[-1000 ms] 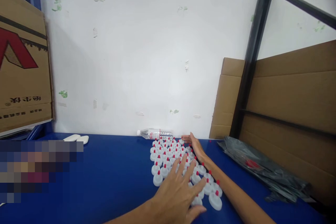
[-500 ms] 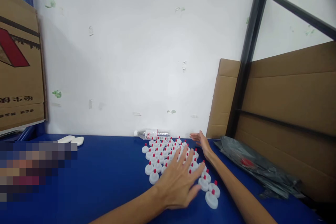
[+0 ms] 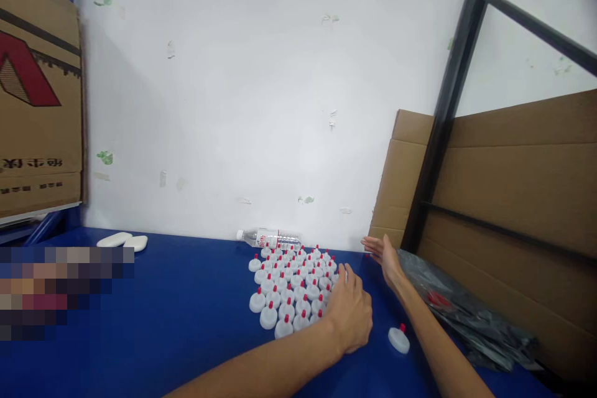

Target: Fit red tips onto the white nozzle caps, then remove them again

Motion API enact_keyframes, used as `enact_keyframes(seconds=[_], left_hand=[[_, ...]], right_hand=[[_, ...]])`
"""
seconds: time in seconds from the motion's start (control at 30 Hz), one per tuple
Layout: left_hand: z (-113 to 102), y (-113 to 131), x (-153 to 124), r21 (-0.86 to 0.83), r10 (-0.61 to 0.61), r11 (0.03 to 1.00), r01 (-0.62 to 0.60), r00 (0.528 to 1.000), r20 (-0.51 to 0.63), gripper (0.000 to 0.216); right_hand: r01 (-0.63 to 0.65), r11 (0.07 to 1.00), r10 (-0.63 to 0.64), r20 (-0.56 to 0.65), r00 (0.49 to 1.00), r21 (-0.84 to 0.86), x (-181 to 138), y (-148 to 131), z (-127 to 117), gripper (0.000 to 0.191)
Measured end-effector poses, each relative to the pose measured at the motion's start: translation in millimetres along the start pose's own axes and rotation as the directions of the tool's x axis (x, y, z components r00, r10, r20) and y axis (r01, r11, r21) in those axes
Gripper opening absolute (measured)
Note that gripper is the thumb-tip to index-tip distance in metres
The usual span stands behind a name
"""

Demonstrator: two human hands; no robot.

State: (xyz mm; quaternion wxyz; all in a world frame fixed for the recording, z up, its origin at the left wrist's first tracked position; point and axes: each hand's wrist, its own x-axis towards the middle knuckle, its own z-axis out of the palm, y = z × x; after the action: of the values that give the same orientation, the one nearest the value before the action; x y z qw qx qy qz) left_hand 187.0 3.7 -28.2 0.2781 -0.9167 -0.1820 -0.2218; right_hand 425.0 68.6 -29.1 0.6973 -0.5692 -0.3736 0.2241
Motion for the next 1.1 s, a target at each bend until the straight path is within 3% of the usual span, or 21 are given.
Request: enact_keyframes(seconds=[0.13, 0.2, 0.3, 0.37, 0.47, 0.6, 0.67, 0.73, 0.8, 0.9, 0.97, 1.03, 1.1], left_hand=[[-14, 4, -4, -0.052, -0.011, 0.999, 0.004, 0.991, -0.133, 0.048], [-26, 11, -8, -0.127, 0.106, 0.983, -0.134, 0.973, -0.207, 0.046], [-36, 20, -5, -0.18, 0.337, 0.903, -0.39, 0.903, -0.268, 0.033], [-32, 25, 2, -0.191, 0.41, 0.865, -0.465, 0.872, -0.266, 0.023], [-17, 27, 16, -0.191, 0.43, 0.866, -0.462, 0.883, -0.185, 0.012], [2, 23, 34, -0.137, 0.33, 0.935, -0.327, 0.944, 0.001, 0.017], [2, 21, 39, -0.111, 0.26, 0.963, -0.247, 0.957, 0.128, 0.022], [-6, 18, 35, -0.084, 0.224, 0.974, -0.212, 0.957, 0.182, 0.03], [-22, 13, 19, -0.037, 0.227, 0.974, -0.224, 0.967, 0.113, 0.046], [-52, -2, -27, -0.051, 0.222, 0.972, -0.228, 0.97, -0.1, 0.044], [-68, -19, -66, -0.073, 0.199, 0.975, -0.209, 0.972, -0.124, 0.048], [-75, -41, -101, -0.08, -0.002, 0.997, -0.006, 0.995, -0.101, 0.06], [-72, -64, -124, -0.091, -0.13, 0.988, 0.125, 0.991, -0.042, 0.072]], right_hand=[[-0.015, 1.0, 0.015, -0.002, 1.0, 0.014, -2, 9, 6, 0.068], [-0.024, 0.999, 0.024, -0.006, 1.0, 0.028, -2, 10, 6, 0.066], [-0.047, 0.998, 0.047, -0.012, 0.999, 0.051, 0, 7, 0, 0.064], [-0.063, 0.996, 0.064, -0.015, 0.998, 0.063, 2, 4, -7, 0.062], [-0.072, 0.995, 0.074, -0.019, 0.997, 0.07, 3, 1, -12, 0.061], [-0.061, 0.997, 0.062, -0.009, 0.998, 0.056, 1, 0, -5, 0.06], [-0.05, 0.998, 0.05, 0.006, 0.999, 0.038, -2, 0, 2, 0.062], [-0.038, 0.999, 0.038, 0.025, 0.999, 0.013, -5, -1, 9, 0.065], [-0.027, 1.0, 0.027, 0.048, 0.998, -0.011, -9, -1, 16, 0.069], [-0.016, 0.999, 0.019, 0.095, 0.995, -0.03, -15, 2, 27, 0.071], [-0.016, 0.999, 0.02, 0.138, 0.99, -0.034, -19, 7, 36, 0.072], [-0.014, 0.999, 0.019, 0.194, 0.981, -0.031, -21, 14, 45, 0.072], [0.002, 1.0, 0.005, 0.257, 0.966, -0.027, -22, 19, 55, 0.071]])
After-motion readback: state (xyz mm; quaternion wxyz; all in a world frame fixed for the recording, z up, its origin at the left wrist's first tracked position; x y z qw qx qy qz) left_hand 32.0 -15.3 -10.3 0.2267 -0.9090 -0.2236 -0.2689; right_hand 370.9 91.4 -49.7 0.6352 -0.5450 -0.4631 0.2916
